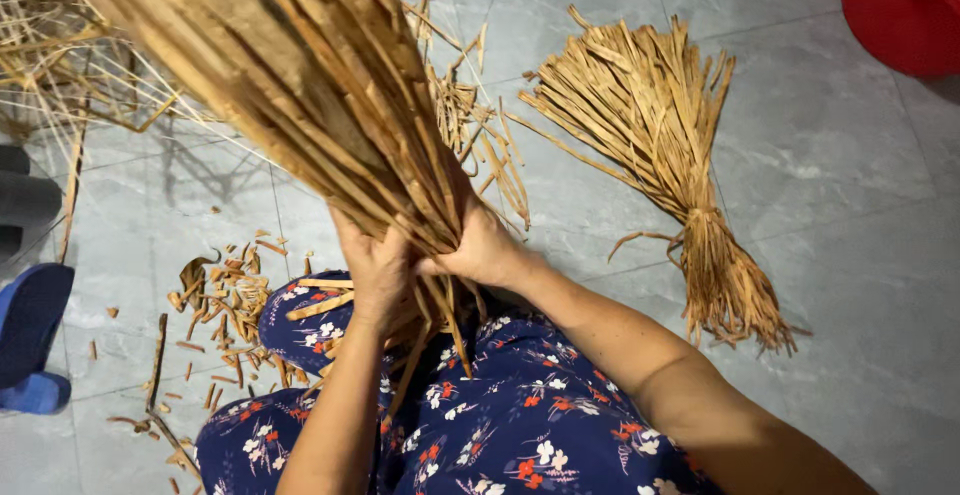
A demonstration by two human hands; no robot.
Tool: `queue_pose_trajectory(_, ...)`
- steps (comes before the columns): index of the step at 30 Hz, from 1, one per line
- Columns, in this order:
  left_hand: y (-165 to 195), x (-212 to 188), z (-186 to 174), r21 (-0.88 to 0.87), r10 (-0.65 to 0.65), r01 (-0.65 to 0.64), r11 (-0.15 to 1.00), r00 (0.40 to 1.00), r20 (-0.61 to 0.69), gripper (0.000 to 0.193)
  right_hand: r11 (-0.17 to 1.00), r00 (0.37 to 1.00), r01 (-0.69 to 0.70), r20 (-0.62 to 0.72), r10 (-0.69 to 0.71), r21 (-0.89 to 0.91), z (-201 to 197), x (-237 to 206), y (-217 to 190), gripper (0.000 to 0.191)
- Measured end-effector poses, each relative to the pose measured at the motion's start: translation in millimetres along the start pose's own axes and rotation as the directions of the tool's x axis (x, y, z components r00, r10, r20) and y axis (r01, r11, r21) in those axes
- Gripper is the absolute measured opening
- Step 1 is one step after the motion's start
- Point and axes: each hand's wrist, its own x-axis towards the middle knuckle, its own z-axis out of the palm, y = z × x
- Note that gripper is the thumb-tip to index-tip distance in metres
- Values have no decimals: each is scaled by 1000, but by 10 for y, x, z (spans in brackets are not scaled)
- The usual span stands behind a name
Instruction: The person sits on the floor trimming dried palm leaves with scissors, cutting off dark tips and uneven edges. They sort the trimmed leaves, set trimmings aside, and gather the cut leaves into bundles, placing finished bundles on the floor.
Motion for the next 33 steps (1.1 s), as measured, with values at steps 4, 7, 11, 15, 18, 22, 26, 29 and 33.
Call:
queue_pose_trajectory(4,218,-51,147,54,-51,43,998,987,155,82,990,979,-25,-199,52,140,135,-191,245,102)
queue_pose_trajectory(7,446,-51,234,250,-44,-33,968,954,298,86,966,901,199,-357,-246,-163,90,-185,395,88)
queue_pose_trajectory(11,619,-40,294,525,228,-470,709,858,460,103,894,959,129,-282,-3,430,-288,-223,459,66)
queue_pose_trajectory(15,552,-97,181,466,25,-190,864,941,338,85,955,887,212,-450,-101,205,-905,-71,472,55)
queue_pose_trajectory(18,324,-88,-60,328,-53,0,945,987,153,59,993,869,-18,-488,74,118,-1394,-9,413,48)
queue_pose_trajectory(22,1,-208,-440,90,-210,216,972,975,-67,41,995,832,101,-548,-84,2,-1910,154,370,67)
queue_pose_trajectory(26,-245,-309,-651,-16,-238,239,971,955,-178,36,959,836,195,-476,-273,-207,-2245,732,730,87)
queue_pose_trajectory(29,-336,-323,-678,-43,-261,258,965,945,-199,36,957,841,80,-496,-216,-280,-2330,1467,1162,108)
queue_pose_trajectory(33,-339,-297,-689,-66,-310,303,951,930,-195,36,919,895,-247,-436,94,-308,-2135,2266,1491,121)
